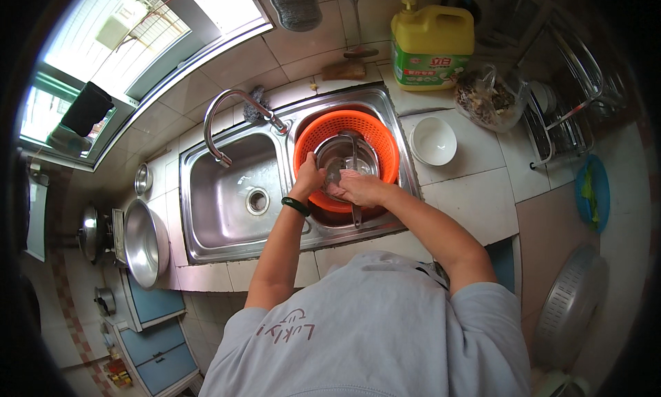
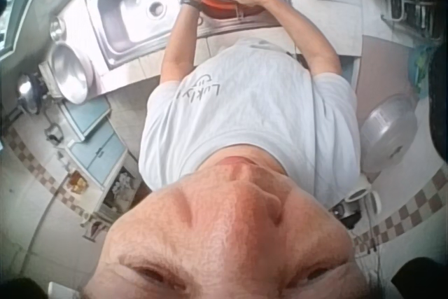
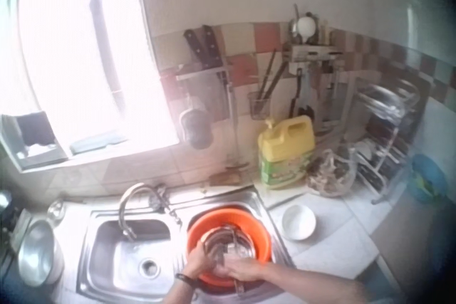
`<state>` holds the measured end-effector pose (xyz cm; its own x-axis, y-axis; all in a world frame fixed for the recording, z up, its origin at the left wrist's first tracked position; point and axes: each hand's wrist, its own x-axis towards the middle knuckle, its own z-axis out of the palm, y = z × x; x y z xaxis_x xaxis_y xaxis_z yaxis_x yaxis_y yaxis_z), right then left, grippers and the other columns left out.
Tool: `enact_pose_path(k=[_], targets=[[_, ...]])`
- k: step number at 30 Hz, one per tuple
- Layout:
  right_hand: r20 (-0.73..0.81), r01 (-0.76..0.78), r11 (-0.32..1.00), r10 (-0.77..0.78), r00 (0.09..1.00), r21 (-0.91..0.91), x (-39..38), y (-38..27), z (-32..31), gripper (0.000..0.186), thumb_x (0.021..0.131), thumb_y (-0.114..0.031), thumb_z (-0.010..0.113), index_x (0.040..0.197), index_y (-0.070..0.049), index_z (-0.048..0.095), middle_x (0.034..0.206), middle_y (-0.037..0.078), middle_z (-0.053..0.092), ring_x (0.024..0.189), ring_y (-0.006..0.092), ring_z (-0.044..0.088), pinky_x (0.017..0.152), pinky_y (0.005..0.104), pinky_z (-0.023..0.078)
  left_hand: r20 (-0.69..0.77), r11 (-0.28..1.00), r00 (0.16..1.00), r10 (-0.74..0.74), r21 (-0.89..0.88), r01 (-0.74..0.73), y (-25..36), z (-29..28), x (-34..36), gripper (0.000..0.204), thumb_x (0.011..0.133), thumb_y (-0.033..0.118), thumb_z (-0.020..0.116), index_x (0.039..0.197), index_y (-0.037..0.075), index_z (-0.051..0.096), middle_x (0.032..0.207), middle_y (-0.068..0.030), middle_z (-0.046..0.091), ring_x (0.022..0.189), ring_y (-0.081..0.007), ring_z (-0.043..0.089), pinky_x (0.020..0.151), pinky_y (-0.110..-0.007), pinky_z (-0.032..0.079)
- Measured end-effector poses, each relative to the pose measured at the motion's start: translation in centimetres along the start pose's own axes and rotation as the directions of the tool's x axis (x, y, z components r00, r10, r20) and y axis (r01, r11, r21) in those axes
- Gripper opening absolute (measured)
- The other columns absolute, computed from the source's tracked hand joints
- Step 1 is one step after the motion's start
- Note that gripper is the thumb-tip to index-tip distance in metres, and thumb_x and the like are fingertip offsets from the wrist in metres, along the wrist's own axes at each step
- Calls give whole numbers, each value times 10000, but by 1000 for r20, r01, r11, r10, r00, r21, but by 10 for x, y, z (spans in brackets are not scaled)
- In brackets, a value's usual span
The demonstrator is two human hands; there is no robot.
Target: The person washes several metal bowls and a white ceramic bowl in a kitchen sink using a pink cloth and running water. They scrub each item, rinse it, and place it into an orange basket in the sink.
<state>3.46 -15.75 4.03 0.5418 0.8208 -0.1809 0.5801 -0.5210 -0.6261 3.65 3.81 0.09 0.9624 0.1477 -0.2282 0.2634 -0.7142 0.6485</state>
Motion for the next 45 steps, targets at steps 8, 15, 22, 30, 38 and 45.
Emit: enact_pose_path(k=[8,15,22,30,38,45], targets=[[-11,-206,977,206,978,-60,-18,29,-30,392,912,-380,483,958,-4,585,1041,211,619,983,375,601,807,466,476,132,931,987,-96,-339,135,-49,12,9,543,767,91,547,1282,-38,432,1078,-250,623,1010,-368,618,883,-398,479],[-310,-286,884,408,859,370,-8,23,-48,286,920,-286,528,979,-6,534,1011,239,586,958,391,590,766,464,474,12,747,999,-51,-663,46,-12,-24,-45,579,789,13,471,1359,35,370,1101,-192,597,914,-275,644,746,-340,551],[-409,-229,968,169,897,-103,27,-7,-24,328,864,-162,534,1167,-45,489,1154,202,529,1051,389,550,877,481,468,-57,484,998,11,-873,-55,9,-28,-61,627,805,-25,447,1404,71,289,980,-113,599,729,-178,641,577,-331,607],[-396,-14,994,54,917,104,68,17,11,200,818,-97,574,994,-33,643,1084,180,607,1032,360,571,889,416,461,60,348,998,-29,-935,66,15,-7,-61,595,786,-57,447,1351,106,359,987,-57,575,723,-134,597,531,-279,566],[220,-104,967,156,963,-232,28,5,-30,258,853,-197,510,1020,-69,658,1040,168,655,940,337,628,814,443,480,-21,479,1000,8,-878,-23,0,-6,-64,581,757,-60,437,1321,73,388,1142,-93,546,858,-175,611,602,-289,583],[-389,-101,994,106,915,33,53,26,-5,350,782,-146,587,1103,-14,546,1117,237,522,1063,409,534,907,441,438,137,358,990,-30,-923,139,19,1,-65,598,770,-40,445,1348,92,363,1147,-89,550,871,-184,634,554,-292,590]])
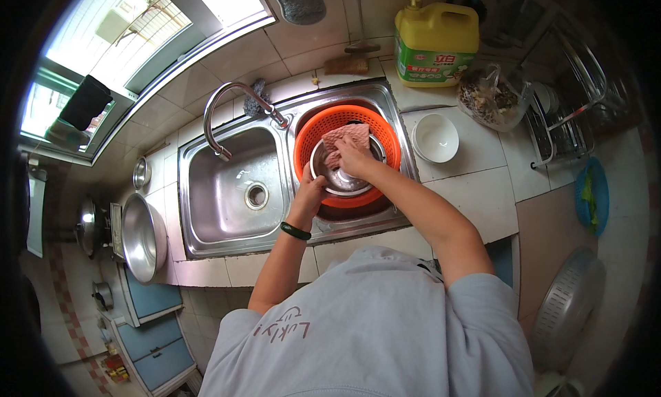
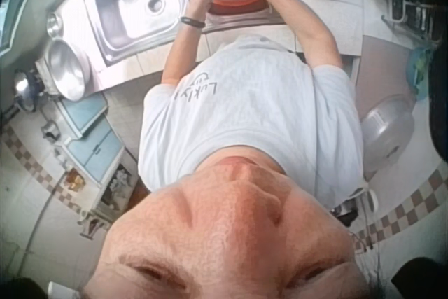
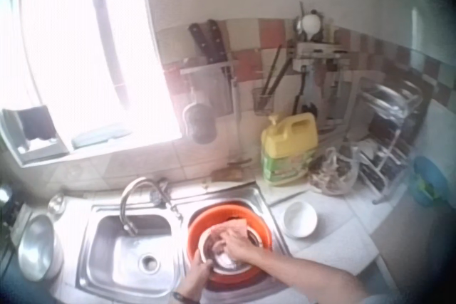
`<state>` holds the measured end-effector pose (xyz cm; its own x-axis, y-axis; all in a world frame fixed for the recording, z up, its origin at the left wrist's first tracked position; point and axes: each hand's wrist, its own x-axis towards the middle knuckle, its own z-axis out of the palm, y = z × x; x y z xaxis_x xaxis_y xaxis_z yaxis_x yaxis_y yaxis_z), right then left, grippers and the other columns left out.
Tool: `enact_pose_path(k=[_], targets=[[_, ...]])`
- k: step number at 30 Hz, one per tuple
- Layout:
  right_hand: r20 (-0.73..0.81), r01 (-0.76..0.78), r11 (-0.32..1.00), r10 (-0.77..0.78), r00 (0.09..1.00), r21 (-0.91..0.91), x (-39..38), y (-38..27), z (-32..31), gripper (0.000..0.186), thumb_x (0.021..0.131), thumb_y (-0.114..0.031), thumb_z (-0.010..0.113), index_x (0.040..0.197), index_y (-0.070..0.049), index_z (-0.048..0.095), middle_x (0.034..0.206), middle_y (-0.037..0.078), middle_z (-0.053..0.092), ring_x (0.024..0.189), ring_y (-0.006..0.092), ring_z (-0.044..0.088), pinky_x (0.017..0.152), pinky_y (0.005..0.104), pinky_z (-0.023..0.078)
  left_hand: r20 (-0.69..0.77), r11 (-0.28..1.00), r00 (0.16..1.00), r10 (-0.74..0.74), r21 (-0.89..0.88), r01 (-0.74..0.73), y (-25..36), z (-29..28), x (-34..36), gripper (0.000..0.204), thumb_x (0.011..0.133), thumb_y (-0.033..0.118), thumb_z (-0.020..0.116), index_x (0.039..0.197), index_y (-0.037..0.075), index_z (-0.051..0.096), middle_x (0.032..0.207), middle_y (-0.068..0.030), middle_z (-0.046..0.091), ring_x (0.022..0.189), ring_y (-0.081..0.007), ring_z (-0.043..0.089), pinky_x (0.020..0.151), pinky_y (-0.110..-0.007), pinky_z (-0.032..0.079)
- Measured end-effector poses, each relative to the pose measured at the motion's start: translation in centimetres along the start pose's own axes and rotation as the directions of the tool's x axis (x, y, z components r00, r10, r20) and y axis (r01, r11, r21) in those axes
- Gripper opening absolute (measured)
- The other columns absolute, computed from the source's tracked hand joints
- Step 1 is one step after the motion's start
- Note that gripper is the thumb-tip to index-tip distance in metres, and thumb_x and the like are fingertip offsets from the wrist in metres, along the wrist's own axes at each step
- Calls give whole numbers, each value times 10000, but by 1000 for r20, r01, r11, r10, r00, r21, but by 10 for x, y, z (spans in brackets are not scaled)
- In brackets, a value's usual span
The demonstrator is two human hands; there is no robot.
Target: The person washes several metal bowls and a white ceramic bowl in a kitchen sink using a pink cloth and running water. They scrub each item, rinse it, and place it into an orange basket in the sink.
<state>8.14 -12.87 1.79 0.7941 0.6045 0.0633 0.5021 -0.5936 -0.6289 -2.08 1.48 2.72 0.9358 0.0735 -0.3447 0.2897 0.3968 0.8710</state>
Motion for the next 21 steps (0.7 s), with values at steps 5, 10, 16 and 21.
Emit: enact_pose_path(k=[5,10,16,21], targets=[[6,129,919,-141,990,374,-4,-6,31,409,723,-40,621,1113,-17,500,1121,192,504,1034,388,518,904,403,437,40,996,996,85,-5,-85,-13,-6,7,613,788,-27,498,1370,112,360,1184,-66,536,1003,-171,583,701,-291,560],[-179,312,941,-332,926,-128,-9,-23,16,385,734,-75,613,1111,-65,530,1147,126,519,1119,314,496,969,408,394,43,994,994,97,35,-99,-18,-10,8,667,775,-49,480,1400,117,317,1193,-62,534,1012,-162,568,762,-291,538],[-113,322,817,-420,900,-478,9,-15,-9,255,823,-174,506,1067,-121,559,1108,65,543,1120,243,514,970,394,401,11,992,993,121,38,-121,-3,-4,0,670,758,-79,459,1398,43,306,1231,-96,500,1074,-183,521,913,-281,443],[-131,193,853,-289,948,-484,13,-6,-14,222,729,-74,582,949,-81,608,1058,91,559,1101,269,523,943,416,429,-16,931,948,318,194,-309,9,-6,5,706,739,-92,437,1417,36,282,1297,-124,465,1169,-223,479,987,-296,399]])
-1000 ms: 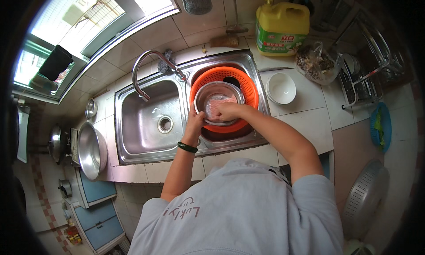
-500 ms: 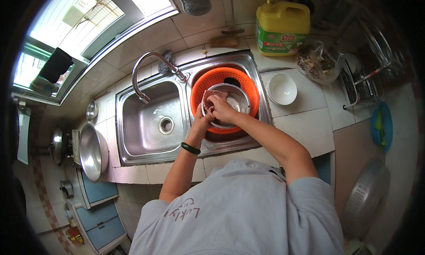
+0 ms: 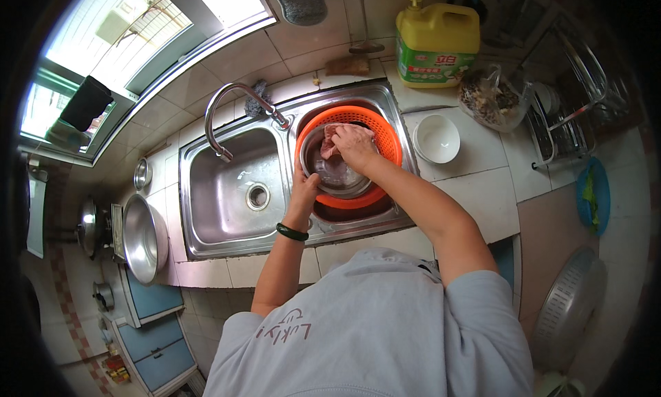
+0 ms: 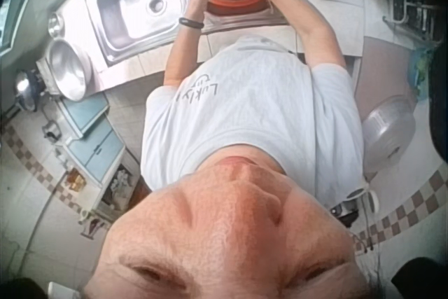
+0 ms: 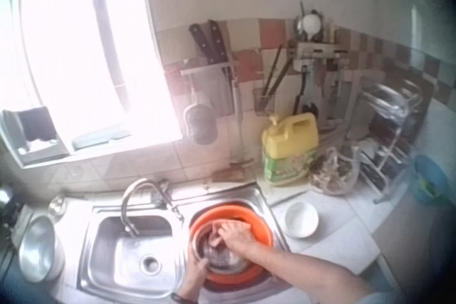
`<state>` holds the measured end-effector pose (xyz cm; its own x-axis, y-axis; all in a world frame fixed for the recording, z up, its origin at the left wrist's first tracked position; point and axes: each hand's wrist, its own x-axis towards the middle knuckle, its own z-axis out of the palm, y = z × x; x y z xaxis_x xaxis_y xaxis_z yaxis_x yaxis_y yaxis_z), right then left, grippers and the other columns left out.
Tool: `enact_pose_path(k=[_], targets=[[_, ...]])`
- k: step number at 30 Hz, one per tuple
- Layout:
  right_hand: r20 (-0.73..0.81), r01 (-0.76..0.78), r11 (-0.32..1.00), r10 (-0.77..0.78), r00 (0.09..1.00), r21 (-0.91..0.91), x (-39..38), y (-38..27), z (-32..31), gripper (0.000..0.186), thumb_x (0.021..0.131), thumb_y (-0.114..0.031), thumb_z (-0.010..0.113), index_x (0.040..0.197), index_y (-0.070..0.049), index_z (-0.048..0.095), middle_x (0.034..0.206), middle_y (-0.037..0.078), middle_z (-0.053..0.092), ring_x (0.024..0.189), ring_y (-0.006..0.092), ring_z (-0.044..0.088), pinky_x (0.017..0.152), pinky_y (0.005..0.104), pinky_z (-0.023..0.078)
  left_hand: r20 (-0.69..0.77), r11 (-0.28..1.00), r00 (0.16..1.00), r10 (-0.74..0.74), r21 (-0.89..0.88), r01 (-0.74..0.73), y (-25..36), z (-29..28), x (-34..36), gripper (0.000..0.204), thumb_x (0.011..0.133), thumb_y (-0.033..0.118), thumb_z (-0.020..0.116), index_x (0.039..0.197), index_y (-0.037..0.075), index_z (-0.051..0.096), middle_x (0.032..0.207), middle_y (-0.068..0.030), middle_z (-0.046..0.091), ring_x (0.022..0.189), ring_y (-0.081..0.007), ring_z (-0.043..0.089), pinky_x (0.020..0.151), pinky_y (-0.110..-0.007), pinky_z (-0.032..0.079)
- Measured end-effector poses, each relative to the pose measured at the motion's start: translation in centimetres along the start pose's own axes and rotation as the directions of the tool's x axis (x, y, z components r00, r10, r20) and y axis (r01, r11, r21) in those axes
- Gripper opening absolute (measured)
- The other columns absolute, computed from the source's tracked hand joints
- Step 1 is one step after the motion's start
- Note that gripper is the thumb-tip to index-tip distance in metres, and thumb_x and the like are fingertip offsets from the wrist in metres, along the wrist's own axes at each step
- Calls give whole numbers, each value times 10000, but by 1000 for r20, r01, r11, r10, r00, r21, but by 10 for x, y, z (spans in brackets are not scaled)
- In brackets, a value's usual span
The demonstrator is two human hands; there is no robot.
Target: The person washes several metal bowls and a white ceramic bowl in a kitchen sink using a pink cloth and running water. They scrub each item, rinse it, and place it into an orange basket in the sink.
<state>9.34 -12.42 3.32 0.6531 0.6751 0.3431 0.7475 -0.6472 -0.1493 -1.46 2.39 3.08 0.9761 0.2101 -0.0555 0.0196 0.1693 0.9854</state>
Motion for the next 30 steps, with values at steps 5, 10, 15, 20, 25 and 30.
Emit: enact_pose_path(k=[5,10,15,20,25,30], targets=[[-99,-94,989,83,992,-115,-7,3,-5,257,770,-110,566,1021,-57,574,1084,120,539,1095,289,509,935,413,416,-21,995,999,-48,-94,46,8,1,-4,707,752,-67,427,1427,96,296,1190,-95,540,970,-181,599,725,-294,565],[-71,-154,984,160,984,85,3,15,-13,279,815,-154,553,1082,-75,538,1082,100,538,1060,279,520,902,407,430,82,970,977,-198,-128,207,16,6,-10,696,753,-51,438,1420,104,309,1129,-77,557,780,-156,623,691,-284,571],[92,91,984,-106,990,153,17,10,-15,187,835,-210,545,996,-115,544,974,73,572,964,258,564,848,407,444,122,982,974,-189,13,189,4,5,-8,696,739,-57,442,1415,49,315,1281,-96,488,1132,-191,506,905,-286,469],[218,122,958,-181,959,259,25,16,-17,168,860,-240,525,966,-110,541,969,88,612,935,283,601,805,421,465,117,983,990,-80,174,59,-12,-4,-6,694,746,-62,434,1421,30,304,1308,-107,474,1161,-195,486,950,-275,424],[296,-451,779,349,889,436,5,34,8,238,852,-250,565,993,-65,515,1046,173,643,980,369,612,797,465,486,31,978,999,-29,209,22,-8,-15,-2,675,760,-59,431,1418,-8,292,1305,-147,474,1157,-218,496,964,-285,407],[176,-491,366,633,754,790,-35,8,67,411,816,-252,634,1120,-29,471,1057,205,641,950,355,637,822,428,493,-71,900,982,176,415,-132,7,-9,-1,666,764,-17,447,1413,-18,295,1331,-239,456,1224,-330,475,1034,-359,358]])
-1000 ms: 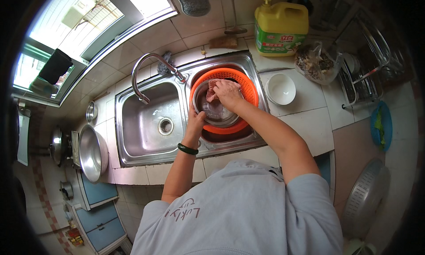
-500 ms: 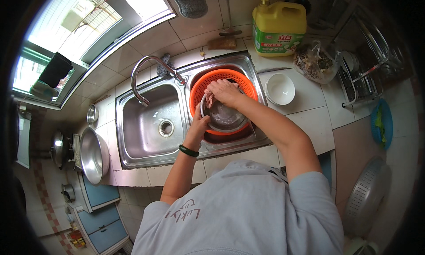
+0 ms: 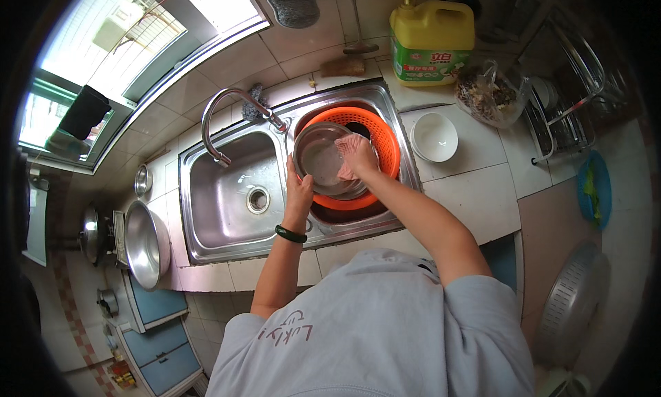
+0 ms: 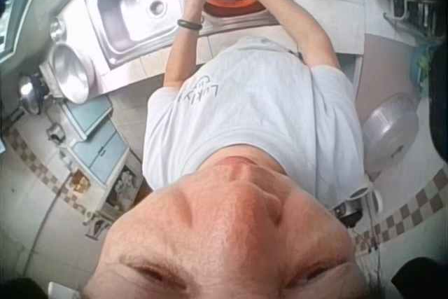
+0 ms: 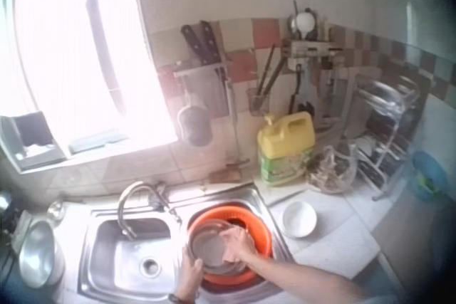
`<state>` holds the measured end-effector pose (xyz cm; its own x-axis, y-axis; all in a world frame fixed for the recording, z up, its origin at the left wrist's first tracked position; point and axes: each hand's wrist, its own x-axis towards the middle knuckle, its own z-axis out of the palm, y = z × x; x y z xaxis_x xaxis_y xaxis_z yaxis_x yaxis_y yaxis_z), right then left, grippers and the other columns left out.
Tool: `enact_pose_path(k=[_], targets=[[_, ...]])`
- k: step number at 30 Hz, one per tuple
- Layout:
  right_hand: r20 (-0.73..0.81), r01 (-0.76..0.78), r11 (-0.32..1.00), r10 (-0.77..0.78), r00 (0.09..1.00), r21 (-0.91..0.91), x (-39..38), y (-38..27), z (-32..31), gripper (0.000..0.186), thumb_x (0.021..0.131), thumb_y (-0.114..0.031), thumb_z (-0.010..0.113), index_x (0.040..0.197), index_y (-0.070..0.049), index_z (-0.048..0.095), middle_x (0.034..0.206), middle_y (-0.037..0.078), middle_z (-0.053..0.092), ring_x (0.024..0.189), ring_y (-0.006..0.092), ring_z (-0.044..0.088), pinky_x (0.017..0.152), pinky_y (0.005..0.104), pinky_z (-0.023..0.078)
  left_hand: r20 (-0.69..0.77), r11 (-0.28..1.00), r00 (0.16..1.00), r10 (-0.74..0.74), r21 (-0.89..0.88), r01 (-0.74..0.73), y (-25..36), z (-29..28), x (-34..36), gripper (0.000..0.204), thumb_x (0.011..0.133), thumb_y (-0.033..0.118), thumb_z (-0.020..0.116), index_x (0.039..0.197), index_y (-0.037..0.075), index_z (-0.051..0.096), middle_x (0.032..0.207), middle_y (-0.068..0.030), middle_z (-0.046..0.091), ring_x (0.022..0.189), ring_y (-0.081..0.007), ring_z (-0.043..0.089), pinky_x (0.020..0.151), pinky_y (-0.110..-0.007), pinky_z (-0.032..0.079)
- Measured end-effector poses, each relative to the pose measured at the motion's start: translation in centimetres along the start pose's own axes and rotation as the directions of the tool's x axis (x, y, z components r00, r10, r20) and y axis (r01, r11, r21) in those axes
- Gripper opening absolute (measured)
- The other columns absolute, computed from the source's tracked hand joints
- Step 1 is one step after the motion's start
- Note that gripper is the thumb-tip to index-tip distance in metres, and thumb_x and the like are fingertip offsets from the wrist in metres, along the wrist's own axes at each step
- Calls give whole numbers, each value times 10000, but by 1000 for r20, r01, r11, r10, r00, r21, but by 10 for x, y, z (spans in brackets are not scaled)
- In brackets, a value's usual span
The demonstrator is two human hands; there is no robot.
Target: The person washes several metal bowls and a white ceramic bowl in a kitchen sink using a pink cloth and running water. They scrub each item, rinse it, and place it into an orange basket in the sink.
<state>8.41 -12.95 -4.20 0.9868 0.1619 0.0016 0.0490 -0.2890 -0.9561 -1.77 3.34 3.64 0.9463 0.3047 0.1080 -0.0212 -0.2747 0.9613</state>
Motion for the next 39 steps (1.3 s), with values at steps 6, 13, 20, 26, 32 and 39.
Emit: enact_pose_path(k=[6,13,20,26,32,39], targets=[[-56,-351,905,374,926,241,-22,13,30,420,726,8,698,1121,-38,565,1068,60,616,981,171,599,845,333,506,-13,998,999,-34,-52,33,8,-3,-1,687,765,-27,450,1425,-17,260,1343,-239,441,1227,-326,472,1022,-346,368],[228,106,856,15,973,-506,30,-60,-27,230,722,-93,663,913,-46,544,1058,155,642,1012,351,612,791,424,494,190,968,977,-101,-210,141,-8,6,-11,703,769,-70,425,1444,33,257,1326,-126,457,1205,-194,465,986,-278,391],[768,904,243,-477,427,-352,26,-112,1,137,849,-171,479,907,-110,586,920,89,641,929,270,625,765,423,458,282,919,951,-126,-328,219,6,12,-11,712,751,-66,423,1439,8,253,1377,-125,415,1291,-212,384,1075,-285,279],[484,498,639,-217,848,-586,33,-93,-21,285,673,-196,683,914,-84,583,916,148,673,903,329,650,726,447,492,216,966,973,-80,-226,129,3,3,-15,703,753,-59,434,1431,-12,257,1352,-161,432,1254,-238,426,1045,-290,323],[-32,-221,863,233,972,-454,9,-26,-13,379,755,-223,663,1086,-63,568,939,170,672,928,342,650,835,420,499,-8,983,994,-106,-150,104,3,1,-7,699,767,-40,438,1437,-14,238,1311,-201,481,1169,-280,516,1002,-311,385],[119,-175,966,155,981,188,-4,26,12,589,656,-144,747,1178,-7,512,990,100,645,946,218,630,908,357,472,-25,982,999,-48,-183,43,8,-4,-1,691,763,-47,427,1427,2,245,1319,-196,471,1193,-273,498,1011,-318,382]])
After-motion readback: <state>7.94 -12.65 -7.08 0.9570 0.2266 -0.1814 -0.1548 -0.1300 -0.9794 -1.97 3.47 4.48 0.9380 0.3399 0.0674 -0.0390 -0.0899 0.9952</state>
